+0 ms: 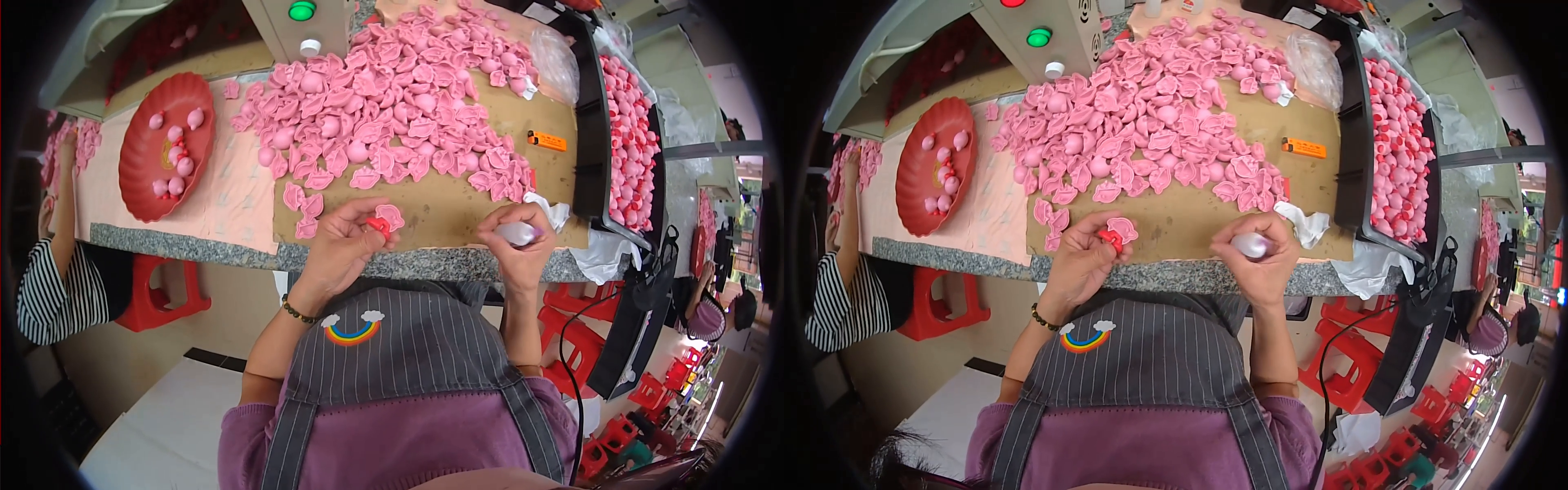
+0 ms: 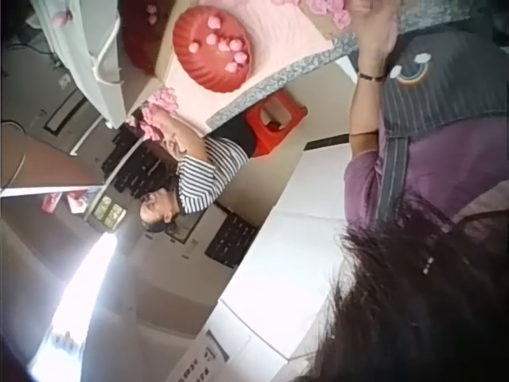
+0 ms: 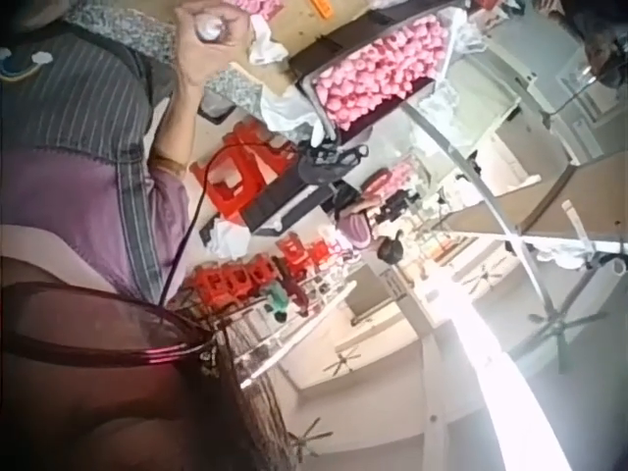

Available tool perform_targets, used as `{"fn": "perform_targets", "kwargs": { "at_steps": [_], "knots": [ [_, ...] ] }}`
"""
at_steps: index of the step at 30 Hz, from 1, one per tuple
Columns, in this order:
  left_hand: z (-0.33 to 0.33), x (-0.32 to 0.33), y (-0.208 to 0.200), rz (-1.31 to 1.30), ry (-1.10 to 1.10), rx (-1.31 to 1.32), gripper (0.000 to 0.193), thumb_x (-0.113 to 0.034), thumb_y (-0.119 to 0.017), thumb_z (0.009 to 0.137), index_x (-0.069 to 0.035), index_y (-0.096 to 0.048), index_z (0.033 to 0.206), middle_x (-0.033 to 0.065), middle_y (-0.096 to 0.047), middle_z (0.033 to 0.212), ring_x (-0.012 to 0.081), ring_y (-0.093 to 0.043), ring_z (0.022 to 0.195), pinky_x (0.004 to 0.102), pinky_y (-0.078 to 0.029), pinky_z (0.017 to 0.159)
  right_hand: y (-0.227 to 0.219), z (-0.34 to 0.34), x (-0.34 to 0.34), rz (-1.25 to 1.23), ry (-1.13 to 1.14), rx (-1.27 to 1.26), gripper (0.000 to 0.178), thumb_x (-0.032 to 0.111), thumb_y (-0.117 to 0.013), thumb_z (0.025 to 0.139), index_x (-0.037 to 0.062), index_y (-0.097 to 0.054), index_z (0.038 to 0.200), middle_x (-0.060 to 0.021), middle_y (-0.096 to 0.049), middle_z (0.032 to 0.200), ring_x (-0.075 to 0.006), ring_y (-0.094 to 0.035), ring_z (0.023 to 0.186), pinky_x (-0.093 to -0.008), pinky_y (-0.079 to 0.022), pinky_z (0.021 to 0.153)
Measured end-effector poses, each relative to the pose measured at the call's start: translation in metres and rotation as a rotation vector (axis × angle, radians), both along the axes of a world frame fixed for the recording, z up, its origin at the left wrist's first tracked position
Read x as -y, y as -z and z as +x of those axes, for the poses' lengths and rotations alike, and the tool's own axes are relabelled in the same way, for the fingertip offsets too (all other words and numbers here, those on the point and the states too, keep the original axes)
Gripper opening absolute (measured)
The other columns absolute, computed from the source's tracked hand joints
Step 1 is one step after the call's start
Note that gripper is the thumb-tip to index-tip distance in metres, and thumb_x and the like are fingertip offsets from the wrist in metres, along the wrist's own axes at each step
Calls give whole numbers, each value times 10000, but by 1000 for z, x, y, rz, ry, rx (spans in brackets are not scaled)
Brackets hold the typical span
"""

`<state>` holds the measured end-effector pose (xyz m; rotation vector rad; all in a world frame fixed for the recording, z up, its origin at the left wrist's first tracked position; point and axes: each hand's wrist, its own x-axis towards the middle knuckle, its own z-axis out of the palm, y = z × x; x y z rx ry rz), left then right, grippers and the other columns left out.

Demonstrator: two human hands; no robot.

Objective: Assembling small pink plastic toy components by applying glue from a bottle.

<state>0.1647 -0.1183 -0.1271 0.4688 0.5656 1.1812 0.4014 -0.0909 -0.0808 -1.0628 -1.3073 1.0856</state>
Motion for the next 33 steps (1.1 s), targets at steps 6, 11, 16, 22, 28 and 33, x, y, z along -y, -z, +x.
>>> {"fn": "perform_targets", "kwargs": {
  "at_steps": [6, 11, 16, 22, 28, 33],
  "knots": [
    [2, -3, 0, -4, 2, -38, 384, 0, -590, 822, -1, -486, 1191, 92, -623, 930, 173, -626, 816, 276, -521, 736, 8, 23, -40, 69, 194, 297, 128, -79, -618, 716, 4, -527, 750, -71, -588, 716, -84, -527, 636, -218, -426, 559],
    [1, -5, 4, -3, 23, -14, 378, -6, -568, 839, -3, -468, 1203, 97, -617, 965, 172, -620, 832, 275, -509, 749, -2, 41, -101, 178, 336, 628, 56, -8, -634, 738, -16, -611, 789, -15, -595, 667, -53, -509, 621, -213, -423, 568],
    [1, -6, 4, -3, 14, 25, 380, -15, -566, 843, -7, -458, 1207, 100, -606, 998, 171, -612, 858, 283, -506, 770, 5, 57, -176, 255, 351, 818, 193, 126, -687, 720, -15, -628, 838, -109, -616, 675, -158, -583, 613, -279, -454, 596],
    [1, -6, 8, 25, 26, 0, 416, -2, -583, 824, 11, -442, 1215, 121, -603, 1018, 194, -613, 862, 294, -499, 775, 33, 54, -218, 356, 319, 1138, 277, 179, -736, 663, 4, -626, 847, -196, -625, 767, -362, -607, 715, -403, -471, 644],
    [0, -5, 6, 28, 25, -17, 390, 1, -572, 831, 1, -461, 1205, 101, -605, 1005, 174, -608, 876, 305, -499, 805, 10, 46, -177, -24, 167, 610, 219, 38, -672, 705, -21, -615, 908, -161, -638, 901, -172, -582, 594, -276, -448, 511],
    [7, -14, -5, -3, 65, 105, 394, 8, -549, 840, 6, -445, 1221, 118, -586, 1051, 204, -603, 920, 327, -497, 818, -2, 30, -110, -237, -224, -205, 351, -48, -640, 713, -44, -537, 1048, -178, -614, 995, -102, -548, 607, -206, -427, 501]
  ]
}}
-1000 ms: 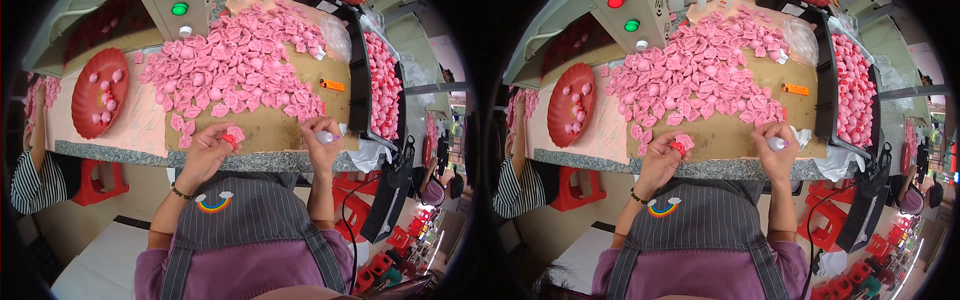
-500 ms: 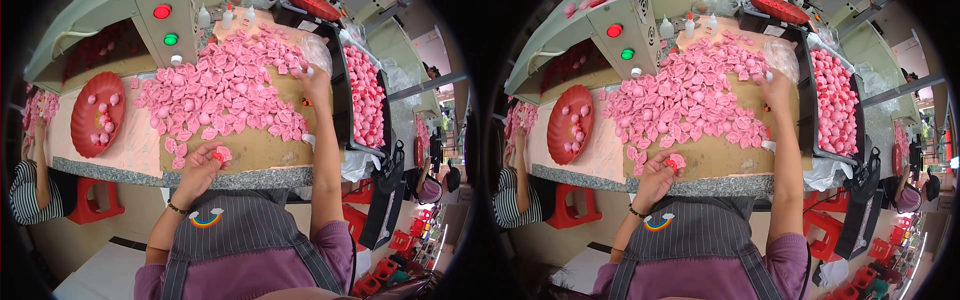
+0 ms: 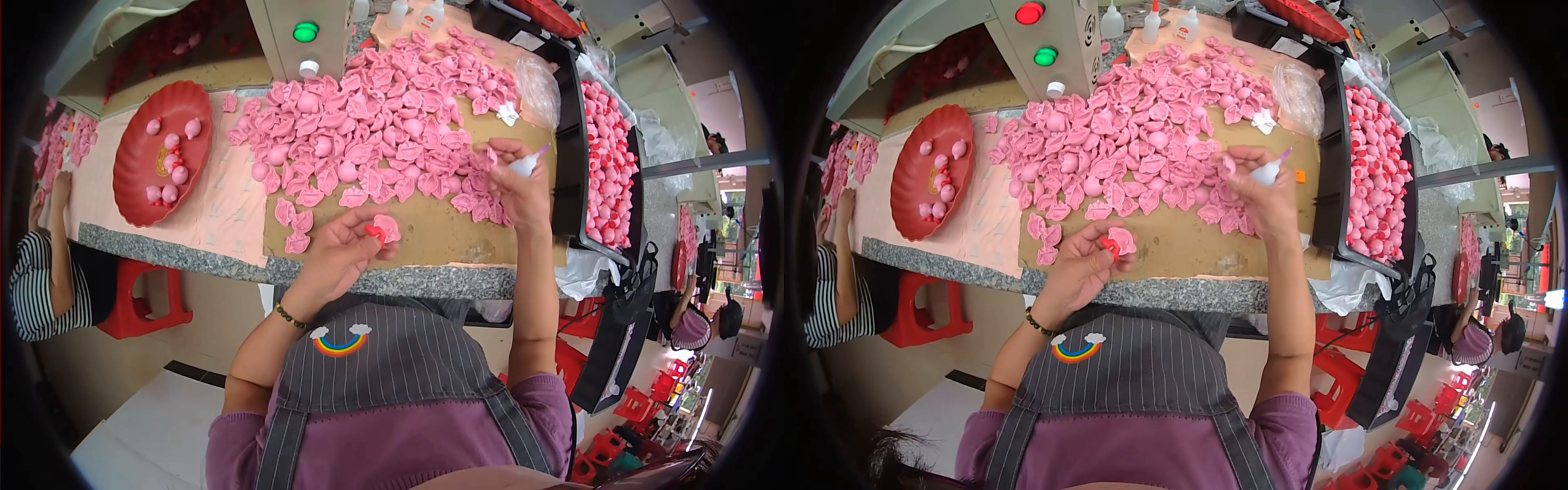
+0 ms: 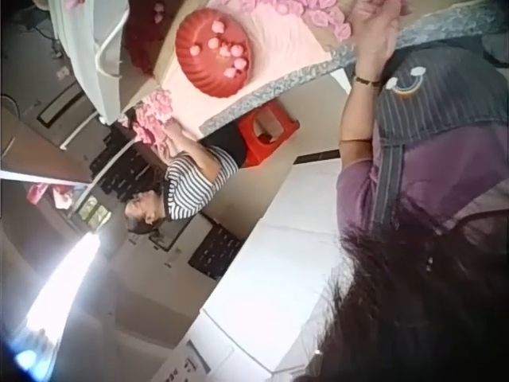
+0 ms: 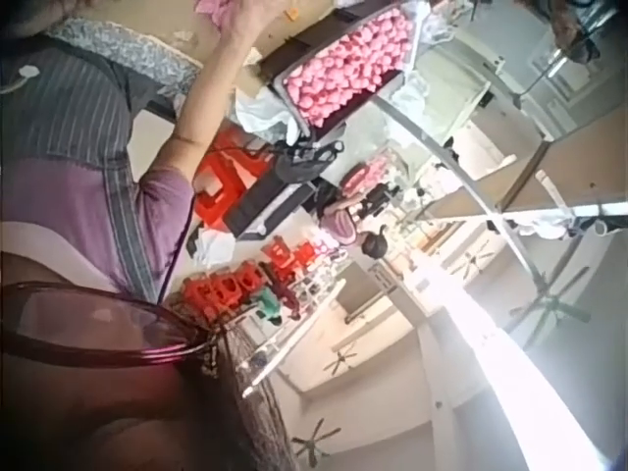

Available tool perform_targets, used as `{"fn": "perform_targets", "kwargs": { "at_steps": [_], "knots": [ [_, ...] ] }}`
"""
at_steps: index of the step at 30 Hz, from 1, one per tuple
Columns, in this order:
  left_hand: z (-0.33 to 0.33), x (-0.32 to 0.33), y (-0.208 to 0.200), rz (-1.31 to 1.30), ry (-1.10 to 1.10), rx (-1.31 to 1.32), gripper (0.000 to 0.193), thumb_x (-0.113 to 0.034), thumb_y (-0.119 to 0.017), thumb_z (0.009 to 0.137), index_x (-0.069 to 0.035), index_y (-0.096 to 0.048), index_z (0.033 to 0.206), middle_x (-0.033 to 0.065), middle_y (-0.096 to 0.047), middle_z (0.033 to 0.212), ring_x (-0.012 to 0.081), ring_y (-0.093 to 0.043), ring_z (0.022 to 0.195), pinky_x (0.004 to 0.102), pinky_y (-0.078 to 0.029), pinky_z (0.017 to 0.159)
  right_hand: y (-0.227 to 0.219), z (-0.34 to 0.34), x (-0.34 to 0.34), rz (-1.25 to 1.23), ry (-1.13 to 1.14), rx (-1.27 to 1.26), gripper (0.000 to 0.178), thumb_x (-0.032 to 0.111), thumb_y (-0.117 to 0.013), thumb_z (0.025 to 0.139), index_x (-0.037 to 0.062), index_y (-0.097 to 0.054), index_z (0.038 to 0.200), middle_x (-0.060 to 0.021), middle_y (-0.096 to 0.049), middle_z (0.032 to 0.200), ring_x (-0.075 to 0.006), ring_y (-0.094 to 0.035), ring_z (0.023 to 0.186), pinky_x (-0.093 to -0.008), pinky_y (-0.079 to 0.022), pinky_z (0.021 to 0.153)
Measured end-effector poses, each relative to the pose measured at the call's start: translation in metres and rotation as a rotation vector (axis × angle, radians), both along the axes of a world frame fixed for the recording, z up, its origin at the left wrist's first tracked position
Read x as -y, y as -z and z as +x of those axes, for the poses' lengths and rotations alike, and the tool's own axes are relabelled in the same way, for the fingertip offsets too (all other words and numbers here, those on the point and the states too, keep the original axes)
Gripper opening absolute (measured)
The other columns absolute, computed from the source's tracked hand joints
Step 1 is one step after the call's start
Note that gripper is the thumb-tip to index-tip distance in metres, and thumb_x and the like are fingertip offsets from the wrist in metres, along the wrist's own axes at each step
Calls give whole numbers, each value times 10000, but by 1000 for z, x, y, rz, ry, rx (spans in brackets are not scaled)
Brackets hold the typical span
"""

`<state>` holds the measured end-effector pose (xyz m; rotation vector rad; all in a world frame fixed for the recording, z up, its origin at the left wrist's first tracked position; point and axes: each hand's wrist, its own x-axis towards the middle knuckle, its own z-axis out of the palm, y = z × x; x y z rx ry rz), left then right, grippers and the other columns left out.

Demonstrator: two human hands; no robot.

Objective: Assembling small pink plastic toy components by applying glue from a bottle.

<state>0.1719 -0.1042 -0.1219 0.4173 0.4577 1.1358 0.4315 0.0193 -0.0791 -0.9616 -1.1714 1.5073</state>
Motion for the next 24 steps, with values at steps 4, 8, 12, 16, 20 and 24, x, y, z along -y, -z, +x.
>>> {"fn": "perform_targets", "kwargs": {
  "at_steps": [4, 8, 12, 16, 20, 24],
  "knots": [
    [11, -7, -5, 53, -3, 20, 416, -16, -560, 837, 23, -421, 1228, 165, -563, 1113, 271, -588, 990, 372, -486, 858, 6, -23, 37, 4, -144, -272, 391, -30, -663, 708, -47, -517, 1071, -203, -595, 1050, -131, -573, 665, -214, -439, 506],
    [20, -5, -8, 64, -23, 135, 395, -31, -557, 848, 15, -431, 1219, 163, -551, 1144, 316, -532, 1090, 376, -441, 934, 19, -37, 58, -4, -153, -313, 425, -28, -685, 684, -44, -514, 1073, -210, -590, 1059, -170, -603, 780, -232, -458, 522],
    [23, -1, -11, 43, -39, 192, 363, 17, -538, 845, 8, -452, 1198, 151, -552, 1125, 303, -543, 1076, 357, -461, 914, 32, -46, 71, -66, -165, -437, 389, -62, -674, 679, -57, -532, 1041, -223, -588, 1062, -186, -616, 800, -244, -478, 569],
    [24, 2, -9, 33, -28, 199, 360, 12, -535, 848, 19, -446, 1197, 152, -549, 1131, 286, -548, 1071, 356, -462, 917, 34, -55, 81, -126, -174, -505, 381, -60, -671, 684, -49, -532, 1038, -219, -585, 1058, -196, -620, 786, -252, -477, 564],
    [23, 3, -10, 29, -24, 214, 355, 6, -541, 847, 31, -445, 1188, 157, -547, 1131, 271, -555, 1060, 357, -468, 914, 35, -57, 83, -129, -174, -464, 348, -27, -669, 705, -44, -539, 1028, -216, -586, 1045, -200, -623, 767, -252, -470, 557],
    [21, 4, -11, 8, -31, 211, 336, 4, -544, 847, 33, -453, 1170, 163, -547, 1128, 274, -555, 1060, 364, -473, 910, 36, -57, 87, -152, -166, -503, 308, 27, -661, 741, -39, -549, 1021, -204, -612, 981, -196, -619, 745, -251, -465, 549]
  ]
}}
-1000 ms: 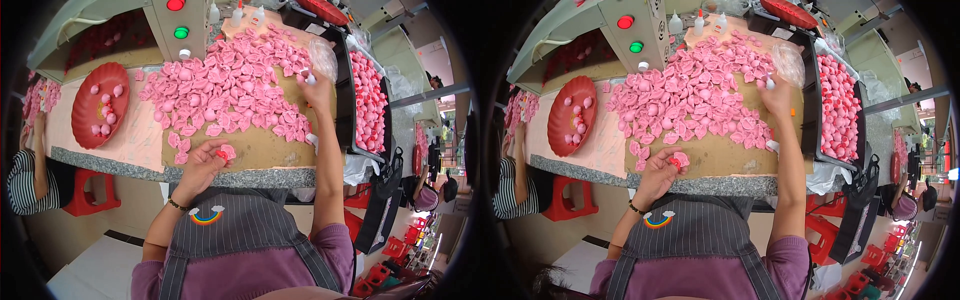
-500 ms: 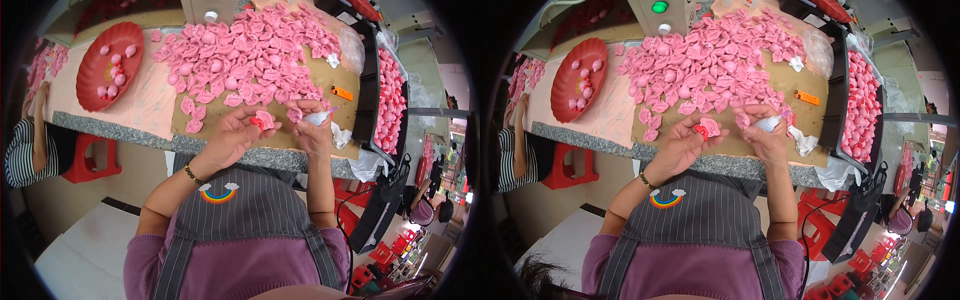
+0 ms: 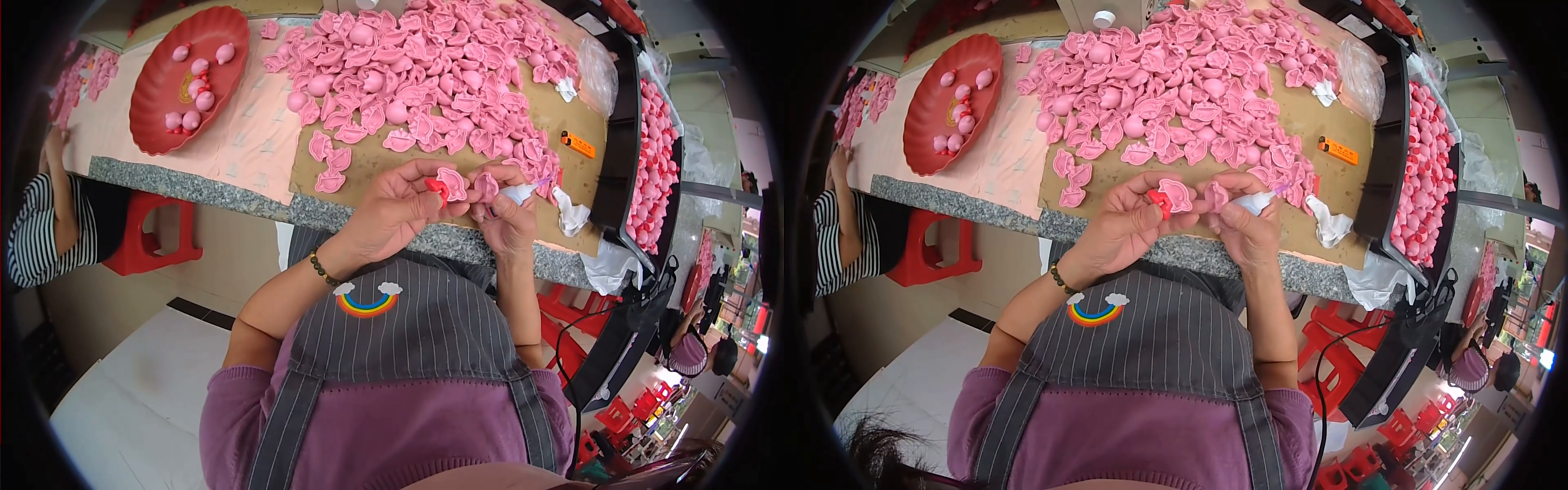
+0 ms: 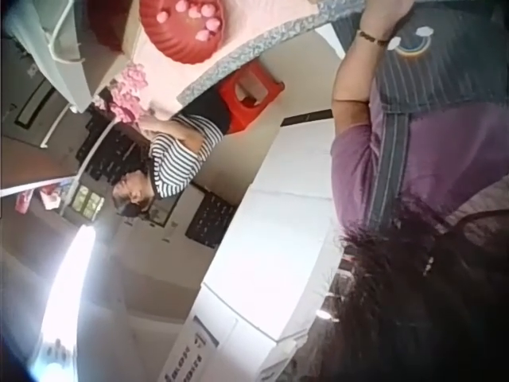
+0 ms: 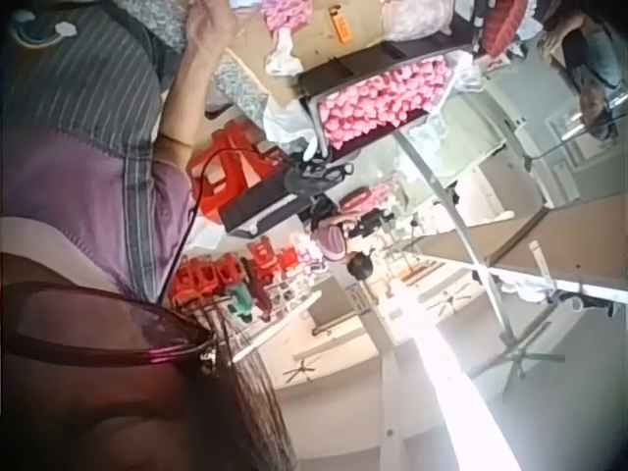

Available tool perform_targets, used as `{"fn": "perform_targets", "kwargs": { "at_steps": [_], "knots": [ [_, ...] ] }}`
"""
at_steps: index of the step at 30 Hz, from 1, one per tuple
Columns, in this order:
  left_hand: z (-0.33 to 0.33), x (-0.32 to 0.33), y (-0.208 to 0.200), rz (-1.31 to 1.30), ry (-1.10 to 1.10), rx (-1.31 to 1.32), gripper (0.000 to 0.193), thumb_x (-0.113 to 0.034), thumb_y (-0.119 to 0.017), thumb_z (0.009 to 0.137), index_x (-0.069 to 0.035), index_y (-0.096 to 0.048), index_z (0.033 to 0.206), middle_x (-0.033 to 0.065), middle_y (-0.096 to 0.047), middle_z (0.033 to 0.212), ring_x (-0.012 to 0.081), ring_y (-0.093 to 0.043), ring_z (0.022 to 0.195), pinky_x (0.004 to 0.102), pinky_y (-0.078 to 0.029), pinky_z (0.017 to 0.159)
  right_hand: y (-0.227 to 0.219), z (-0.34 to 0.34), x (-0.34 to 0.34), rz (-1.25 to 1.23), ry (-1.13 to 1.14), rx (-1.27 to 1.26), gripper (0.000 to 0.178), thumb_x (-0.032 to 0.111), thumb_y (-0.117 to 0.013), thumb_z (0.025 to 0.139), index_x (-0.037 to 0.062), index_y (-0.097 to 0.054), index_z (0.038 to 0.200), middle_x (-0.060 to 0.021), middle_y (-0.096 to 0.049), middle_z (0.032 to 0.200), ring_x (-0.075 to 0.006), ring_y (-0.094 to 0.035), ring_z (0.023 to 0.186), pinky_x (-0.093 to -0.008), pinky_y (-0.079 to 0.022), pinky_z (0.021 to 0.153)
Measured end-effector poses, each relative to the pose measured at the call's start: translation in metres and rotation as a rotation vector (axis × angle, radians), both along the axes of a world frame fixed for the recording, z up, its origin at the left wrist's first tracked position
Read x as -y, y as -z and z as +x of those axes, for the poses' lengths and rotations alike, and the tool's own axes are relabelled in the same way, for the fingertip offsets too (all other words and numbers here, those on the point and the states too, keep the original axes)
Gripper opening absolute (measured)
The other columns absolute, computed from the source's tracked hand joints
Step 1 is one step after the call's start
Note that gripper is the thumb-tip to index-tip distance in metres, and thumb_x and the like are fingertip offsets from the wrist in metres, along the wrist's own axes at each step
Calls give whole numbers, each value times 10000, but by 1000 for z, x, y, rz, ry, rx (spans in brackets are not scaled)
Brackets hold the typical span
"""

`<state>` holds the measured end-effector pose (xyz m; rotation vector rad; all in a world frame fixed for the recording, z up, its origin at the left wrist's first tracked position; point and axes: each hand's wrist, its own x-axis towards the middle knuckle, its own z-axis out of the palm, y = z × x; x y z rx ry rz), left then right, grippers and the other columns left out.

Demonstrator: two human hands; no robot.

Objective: Assembling small pink plastic toy components by applying glue from a bottle.

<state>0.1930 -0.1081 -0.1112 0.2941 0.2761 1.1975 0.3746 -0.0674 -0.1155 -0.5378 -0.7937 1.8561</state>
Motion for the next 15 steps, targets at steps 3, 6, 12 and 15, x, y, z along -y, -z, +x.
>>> {"fn": "perform_targets", "kwargs": {
  "at_steps": [3, 6, 12, 15],
  "knots": [
    [-2, 0, 0, -22, 0, -16, 315, 4, -541, 852, 34, -460, 1154, 161, -554, 1114, 279, -558, 1054, 364, -475, 906, 1, -2, 3, -15, -1, -46, 297, 51, -657, 758, -39, -552, 1021, -194, -623, 945, -188, -611, 725, -251, -462, 543],
    [0, 3, 3, -20, -5, -5, 297, -2, -536, 858, 33, -464, 1145, 153, -561, 1097, 281, -567, 1039, 364, -480, 897, 2, -4, 6, -44, 21, -15, 285, 68, -665, 762, -39, -561, 1005, -187, -624, 943, -181, -609, 724, -245, -457, 535],
    [-1, 6, 17, 57, 11, -50, 321, -78, -538, 875, -9, -481, 1183, 143, -560, 1140, 281, -549, 1069, 392, -480, 893, -11, -9, 17, 146, 198, 334, 288, -13, -683, 729, -51, -576, 993, -143, -608, 934, -146, -604, 756, -241, -484, 606],
    [-3, 6, 18, 13, 17, -95, 315, -86, -542, 875, -17, -496, 1179, 118, -566, 1131, 230, -567, 1028, 375, -489, 875, -26, -15, 26, 257, 264, 597, 284, -62, -680, 708, -50, -591, 977, -121, -598, 942, -126, -591, 757, -236, -482, 647]
  ]
}}
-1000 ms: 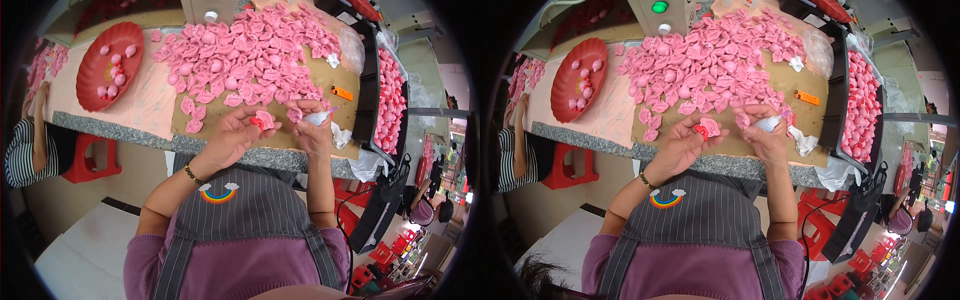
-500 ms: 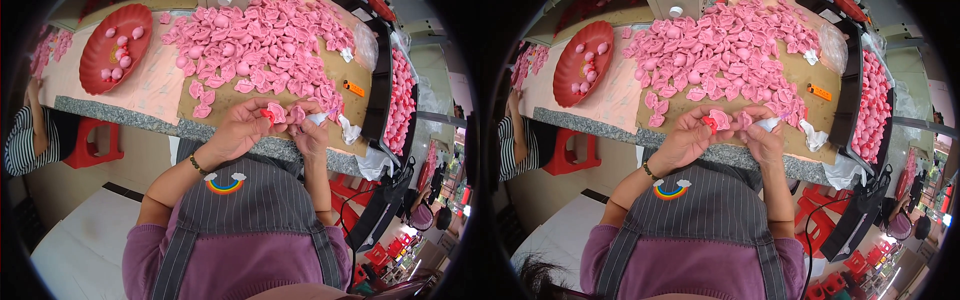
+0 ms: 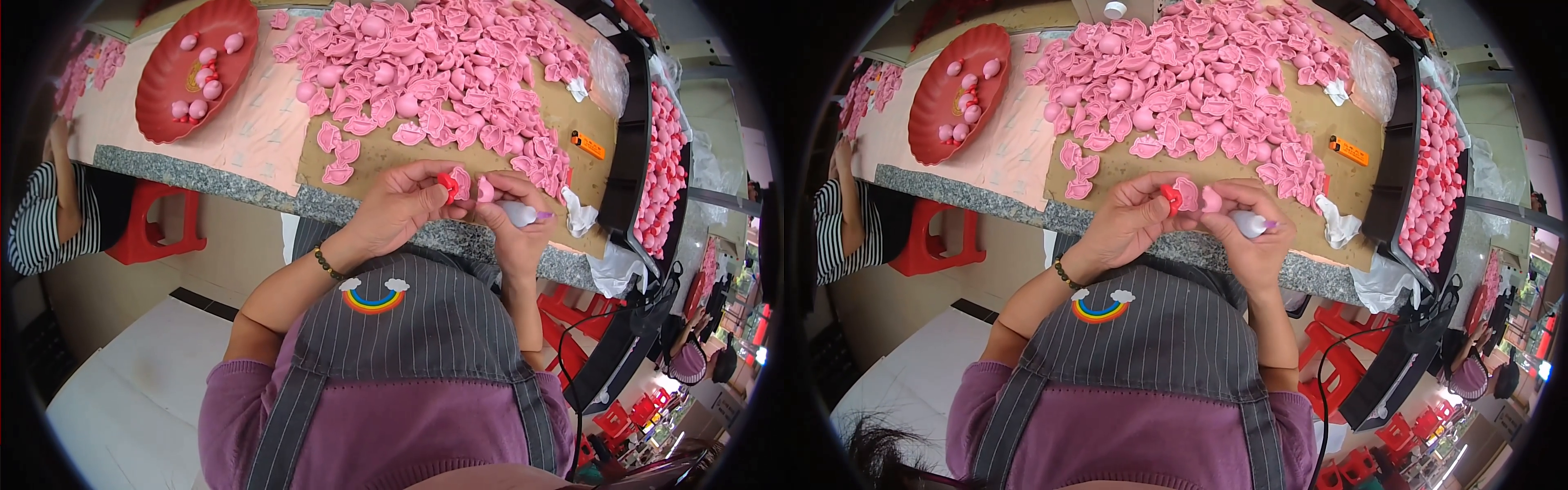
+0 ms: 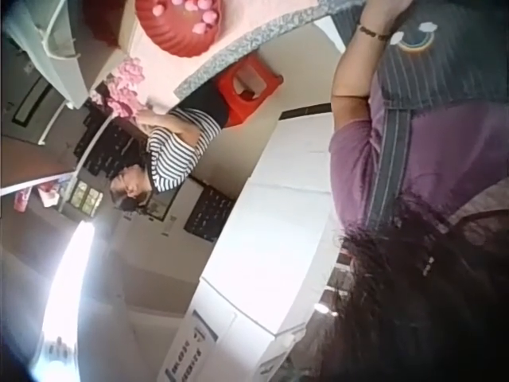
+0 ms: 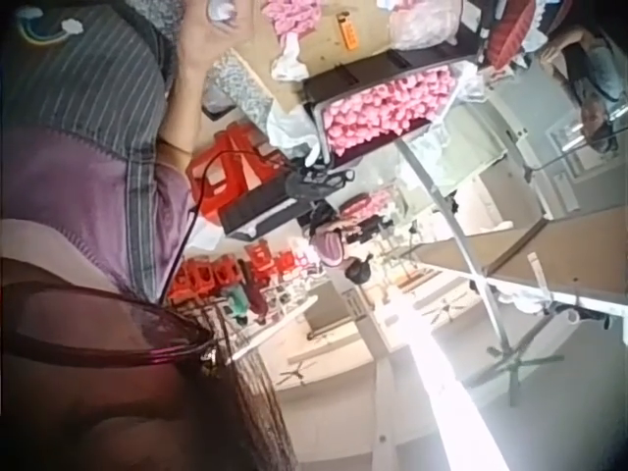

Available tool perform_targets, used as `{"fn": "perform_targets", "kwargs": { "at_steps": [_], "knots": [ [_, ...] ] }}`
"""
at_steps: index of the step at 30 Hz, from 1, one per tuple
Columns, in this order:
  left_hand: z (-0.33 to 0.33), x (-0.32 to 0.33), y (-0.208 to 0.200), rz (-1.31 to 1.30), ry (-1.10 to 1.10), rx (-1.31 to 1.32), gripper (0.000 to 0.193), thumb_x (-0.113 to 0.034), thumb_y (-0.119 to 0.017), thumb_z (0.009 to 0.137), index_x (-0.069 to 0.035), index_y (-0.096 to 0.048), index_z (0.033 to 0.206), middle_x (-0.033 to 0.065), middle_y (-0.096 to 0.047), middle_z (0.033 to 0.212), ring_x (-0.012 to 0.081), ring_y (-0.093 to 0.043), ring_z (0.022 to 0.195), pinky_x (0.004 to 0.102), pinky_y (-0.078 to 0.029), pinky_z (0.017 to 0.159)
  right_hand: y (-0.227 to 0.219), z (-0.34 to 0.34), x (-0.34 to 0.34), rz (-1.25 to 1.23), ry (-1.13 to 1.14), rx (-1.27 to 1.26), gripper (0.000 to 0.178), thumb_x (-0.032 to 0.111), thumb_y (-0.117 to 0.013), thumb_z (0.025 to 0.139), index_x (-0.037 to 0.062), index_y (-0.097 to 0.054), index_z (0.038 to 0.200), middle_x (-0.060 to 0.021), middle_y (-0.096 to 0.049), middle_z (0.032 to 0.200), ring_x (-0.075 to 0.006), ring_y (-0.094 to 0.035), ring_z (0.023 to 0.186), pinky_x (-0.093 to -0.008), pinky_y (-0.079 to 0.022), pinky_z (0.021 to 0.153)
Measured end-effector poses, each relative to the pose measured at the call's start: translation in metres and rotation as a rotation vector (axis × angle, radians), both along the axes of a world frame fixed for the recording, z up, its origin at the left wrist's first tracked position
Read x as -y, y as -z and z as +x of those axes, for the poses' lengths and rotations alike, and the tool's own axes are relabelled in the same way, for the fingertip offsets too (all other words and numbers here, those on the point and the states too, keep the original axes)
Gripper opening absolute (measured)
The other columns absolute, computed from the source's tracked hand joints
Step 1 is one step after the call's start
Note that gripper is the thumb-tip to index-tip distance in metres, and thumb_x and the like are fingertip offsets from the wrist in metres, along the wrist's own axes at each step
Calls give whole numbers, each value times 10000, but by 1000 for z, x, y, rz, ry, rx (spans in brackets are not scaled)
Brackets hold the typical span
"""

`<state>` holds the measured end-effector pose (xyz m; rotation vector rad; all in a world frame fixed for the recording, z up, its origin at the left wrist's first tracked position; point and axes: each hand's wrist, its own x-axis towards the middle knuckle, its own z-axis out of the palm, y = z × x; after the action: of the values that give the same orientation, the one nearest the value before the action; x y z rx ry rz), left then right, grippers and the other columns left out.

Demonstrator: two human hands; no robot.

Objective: Assembling small pink plastic toy components by applying glue from a bottle.

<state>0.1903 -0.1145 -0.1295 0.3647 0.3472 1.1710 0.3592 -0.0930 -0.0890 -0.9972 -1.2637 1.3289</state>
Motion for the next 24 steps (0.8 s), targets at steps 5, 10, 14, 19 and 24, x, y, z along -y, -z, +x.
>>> {"fn": "perform_targets", "kwargs": {
  "at_steps": [5, 10, 14, 19, 24],
  "knots": [
    [0, 0, -4, 8, -38, -51, 313, -75, -557, 864, -6, -502, 1165, 106, -571, 1114, 195, -569, 1010, 363, -490, 868, -10, -7, 4, 279, -19, 272, 293, -72, -690, 692, -54, -597, 969, -150, -595, 1007, -129, -561, 768, -225, -458, 685],
    [-3, 0, -2, 56, -64, -227, 324, -64, -591, 839, 5, -509, 1145, 97, -581, 1078, 170, -574, 986, 340, -489, 859, -9, -10, 8, 337, 28, 345, 314, -86, -698, 675, -43, -601, 971, -137, -613, 1004, -97, -532, 716, -214, -443, 642],
    [-3, -1, -2, 62, -45, -241, 335, -53, -618, 816, 9, -517, 1129, 94, -588, 1058, 154, -579, 963, 304, -487, 844, -10, -12, 8, 355, 25, 365, 309, -87, -697, 671, -41, -605, 963, -136, -616, 1001, -96, -533, 709, -212, -441, 634],
    [-2, -1, -2, 58, -56, -237, 349, -45, -639, 796, 12, -522, 1120, 93, -592, 1051, 147, -582, 950, 286, -484, 838, -9, -12, 9, 356, 30, 361, 301, -91, -697, 667, -39, -610, 951, -137, -618, 996, -98, -536, 707, -213, -442, 645],
    [-3, -1, -1, 59, -68, -254, 350, -46, -652, 785, 13, -533, 1109, 86, -602, 1031, 140, -585, 937, 278, -488, 827, -10, -14, 9, 347, 26, 353, 300, -88, -700, 669, -38, -611, 951, -133, -618, 993, -102, -543, 728, -215, -444, 655]
  ]
}}
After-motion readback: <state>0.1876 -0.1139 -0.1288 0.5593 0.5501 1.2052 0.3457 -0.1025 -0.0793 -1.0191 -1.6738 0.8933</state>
